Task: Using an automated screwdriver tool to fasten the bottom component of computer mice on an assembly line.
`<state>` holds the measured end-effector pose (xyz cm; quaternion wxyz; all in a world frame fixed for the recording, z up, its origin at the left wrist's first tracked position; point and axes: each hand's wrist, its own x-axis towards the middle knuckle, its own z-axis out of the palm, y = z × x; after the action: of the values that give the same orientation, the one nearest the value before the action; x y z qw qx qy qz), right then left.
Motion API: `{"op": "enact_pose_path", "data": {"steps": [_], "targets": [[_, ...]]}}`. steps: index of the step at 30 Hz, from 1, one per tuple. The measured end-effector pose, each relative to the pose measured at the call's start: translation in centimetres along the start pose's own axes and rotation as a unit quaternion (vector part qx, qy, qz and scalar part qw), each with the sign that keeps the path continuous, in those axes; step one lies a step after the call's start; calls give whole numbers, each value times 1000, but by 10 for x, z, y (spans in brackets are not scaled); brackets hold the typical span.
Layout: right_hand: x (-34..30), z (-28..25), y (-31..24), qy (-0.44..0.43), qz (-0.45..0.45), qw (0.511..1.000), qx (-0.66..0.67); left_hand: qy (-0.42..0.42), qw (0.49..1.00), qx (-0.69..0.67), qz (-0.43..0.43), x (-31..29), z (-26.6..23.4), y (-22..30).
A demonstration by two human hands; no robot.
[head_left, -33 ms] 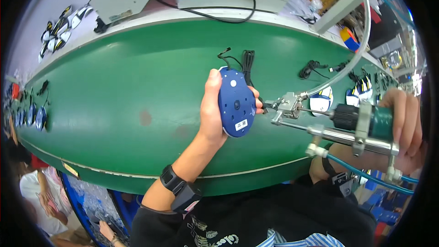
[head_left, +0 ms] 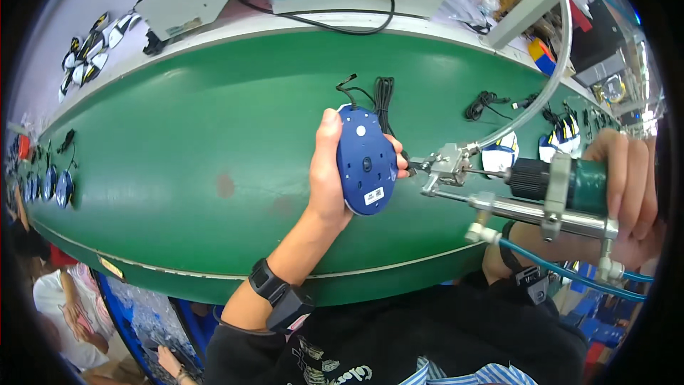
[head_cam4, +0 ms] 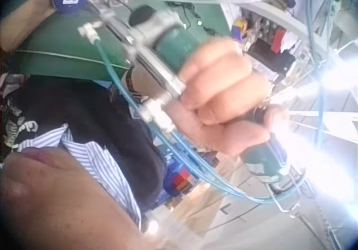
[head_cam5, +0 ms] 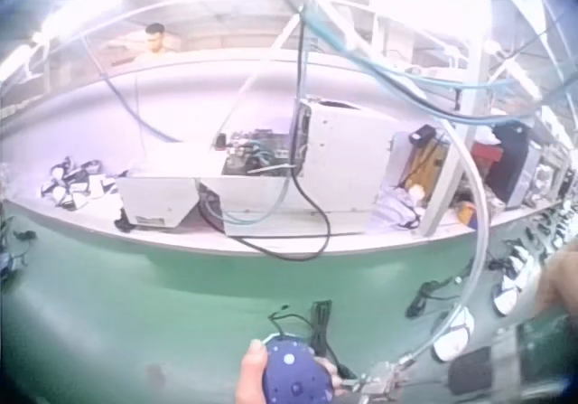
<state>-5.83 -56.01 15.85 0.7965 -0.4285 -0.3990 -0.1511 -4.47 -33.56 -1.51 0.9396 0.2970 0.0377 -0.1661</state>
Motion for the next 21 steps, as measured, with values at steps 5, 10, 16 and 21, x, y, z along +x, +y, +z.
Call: {"op": "enact_pose_path", "data": {"steps": [5,10,16,21], "targets": [[7,40,16,28,86,994,-55,-20,1000,9,14,0,7,1],[9,36,24,-30,80,994,-62,-18,1000,9,13,-1,8,2],[9,42,29,-32,70,995,-69,-16,1000,5,5,-3,11,5],[2,25,21,-45,22,998,-25,-16,1000,10,8,-3,17,2]]}}
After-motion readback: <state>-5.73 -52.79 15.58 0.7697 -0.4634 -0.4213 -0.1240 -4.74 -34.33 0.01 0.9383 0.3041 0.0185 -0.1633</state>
